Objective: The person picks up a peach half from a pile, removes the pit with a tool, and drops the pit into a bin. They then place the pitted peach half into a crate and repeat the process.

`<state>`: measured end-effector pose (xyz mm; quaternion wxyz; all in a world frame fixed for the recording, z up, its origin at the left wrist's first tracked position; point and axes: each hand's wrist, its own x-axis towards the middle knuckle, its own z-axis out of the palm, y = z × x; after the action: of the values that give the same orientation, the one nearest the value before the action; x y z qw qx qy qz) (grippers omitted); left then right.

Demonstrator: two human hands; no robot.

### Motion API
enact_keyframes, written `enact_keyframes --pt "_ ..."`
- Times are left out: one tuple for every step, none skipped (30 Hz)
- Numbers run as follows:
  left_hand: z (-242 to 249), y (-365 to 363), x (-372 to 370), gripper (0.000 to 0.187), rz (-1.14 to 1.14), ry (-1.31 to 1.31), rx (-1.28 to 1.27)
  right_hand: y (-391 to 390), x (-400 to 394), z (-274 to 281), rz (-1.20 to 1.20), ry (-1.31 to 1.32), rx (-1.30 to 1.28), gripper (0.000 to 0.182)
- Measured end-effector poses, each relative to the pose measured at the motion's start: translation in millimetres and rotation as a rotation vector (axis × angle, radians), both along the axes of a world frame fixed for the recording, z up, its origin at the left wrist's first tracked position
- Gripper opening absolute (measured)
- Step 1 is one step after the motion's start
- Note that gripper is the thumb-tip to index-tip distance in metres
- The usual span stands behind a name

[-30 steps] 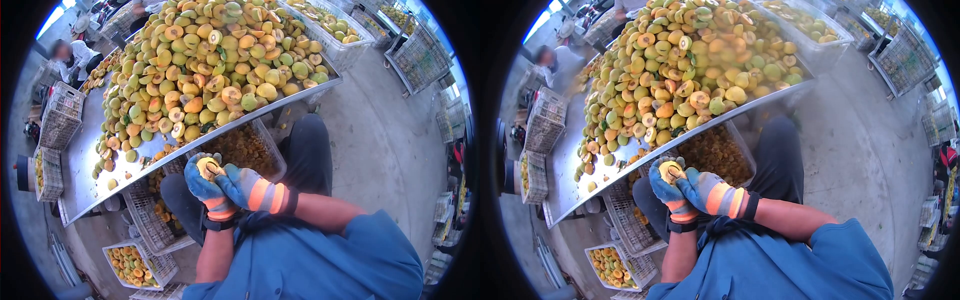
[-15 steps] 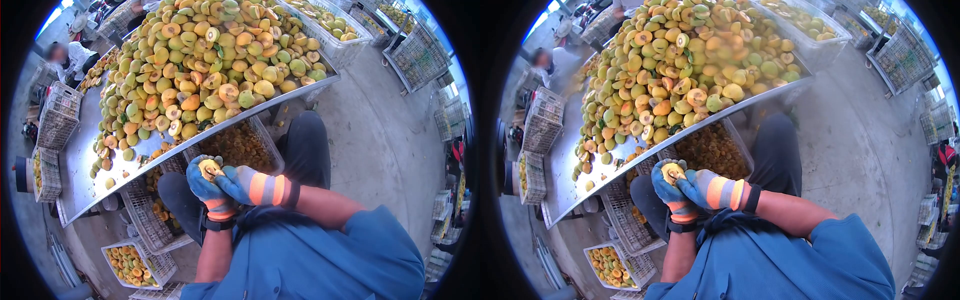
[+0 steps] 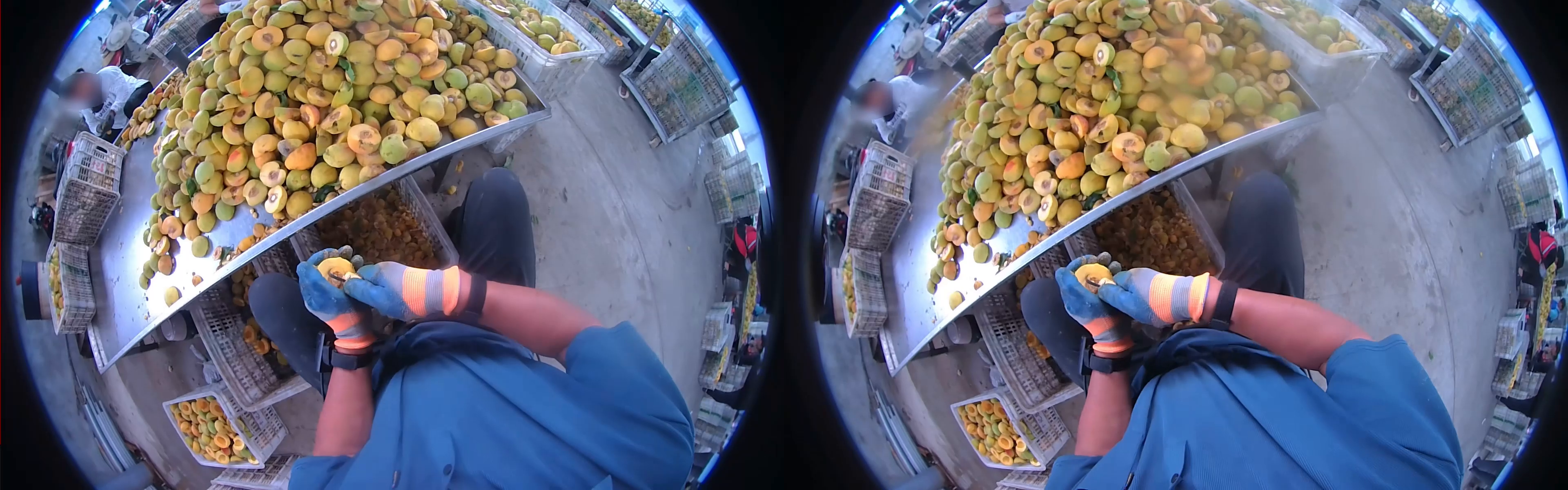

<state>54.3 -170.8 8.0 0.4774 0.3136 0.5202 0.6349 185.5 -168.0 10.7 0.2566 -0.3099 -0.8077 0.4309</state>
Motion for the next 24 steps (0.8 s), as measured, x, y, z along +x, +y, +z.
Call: enact_keyframes --pt "0 0 0 0.039 -0.005 -0.155 -0.019 2 2 5 0.034 0.026 -0.194 0.022" --pt "-4 0 -1 0.039 -0.011 -0.156 -0.023 3 3 4 0.028 0.025 -0.198 0.022" --pt "-8 1 0 0.04 -0.006 -0.088 0.011 3 4 1 0.032 -0.053 -0.023 0.024" --pt "-11 0 0 0.041 -0.001 -0.019 0.045 2 6 -1 0.037 -0.132 0.152 0.027" --pt "-14 -2 0 0.041 -0.009 -0.021 0.041 1 6 -3 0.03 -0.134 0.146 0.027" --pt "-9 -3 1 0.038 0.022 0.102 0.039 1 7 -3 0.029 -0.099 0.069 0.027" --pt "-6 -2 3 0.034 0.056 0.223 0.042 3 8 -4 0.032 -0.064 -0.004 0.026" --pt "-8 -2 2 0.034 0.055 0.221 0.042 4 9 -6 0.03 -0.066 -0.004 0.026" --pt "-12 -1 -2 0.027 0.009 0.158 0.073 6 9 -7 0.065 -0.065 0.036 0.024" --pt "-15 -1 -6 0.021 -0.035 0.095 0.105 7 8 -7 0.101 -0.063 0.078 0.021" --pt "-18 0 -10 0.021 -0.037 0.096 0.103 8 9 -7 0.099 -0.062 0.076 0.021" --pt "-19 1 -14 0.02 -0.038 0.539 0.223 10 9 4 0.077 -0.085 -0.279 0.021" --pt "-20 1 -15 0.019 -0.038 0.981 0.342 10 9 10 0.052 -0.107 -0.635 0.021" --pt "-21 -1 -15 0.019 -0.042 0.98 0.341 9 7 5 0.05 -0.106 -0.638 0.021" --pt "-21 -2 -15 0.029 -0.043 0.986 0.349 8 6 -4 0.047 -0.084 -0.588 0.022" --pt "-21 -1 -14 0.04 -0.044 0.99 0.361 7 5 -15 0.041 -0.063 -0.535 0.023" --pt "-22 -2 -9 0.04 -0.049 0.986 0.363 4 4 -25 0.035 -0.064 -0.536 0.023" --pt "-23 -4 -2 0.038 -0.002 0.481 0.212 2 1 -27 0.025 -0.011 -0.391 0.024" --pt "-25 -5 1 0.037 0.044 -0.023 0.06 2 -1 -29 0.016 0.043 -0.243 0.026" --pt "-26 -3 3 0.037 0.043 -0.024 0.062 2 2 -31 0.015 0.042 -0.241 0.026" --pt "-29 -3 3 0.038 0.039 -0.038 0.095 5 6 -11 0.007 0.006 -0.468 0.03" --pt "-30 -4 3 0.038 0.034 -0.05 0.125 6 7 2 -0.001 -0.029 -0.696 0.034" --pt "-30 -5 2 0.038 0.03 -0.049 0.123 6 8 5 -0.004 -0.026 -0.698 0.034" --pt "-29 -4 2 0.039 0.012 -0.013 0.114 7 10 8 -0.031 0.008 -0.841 0.037"
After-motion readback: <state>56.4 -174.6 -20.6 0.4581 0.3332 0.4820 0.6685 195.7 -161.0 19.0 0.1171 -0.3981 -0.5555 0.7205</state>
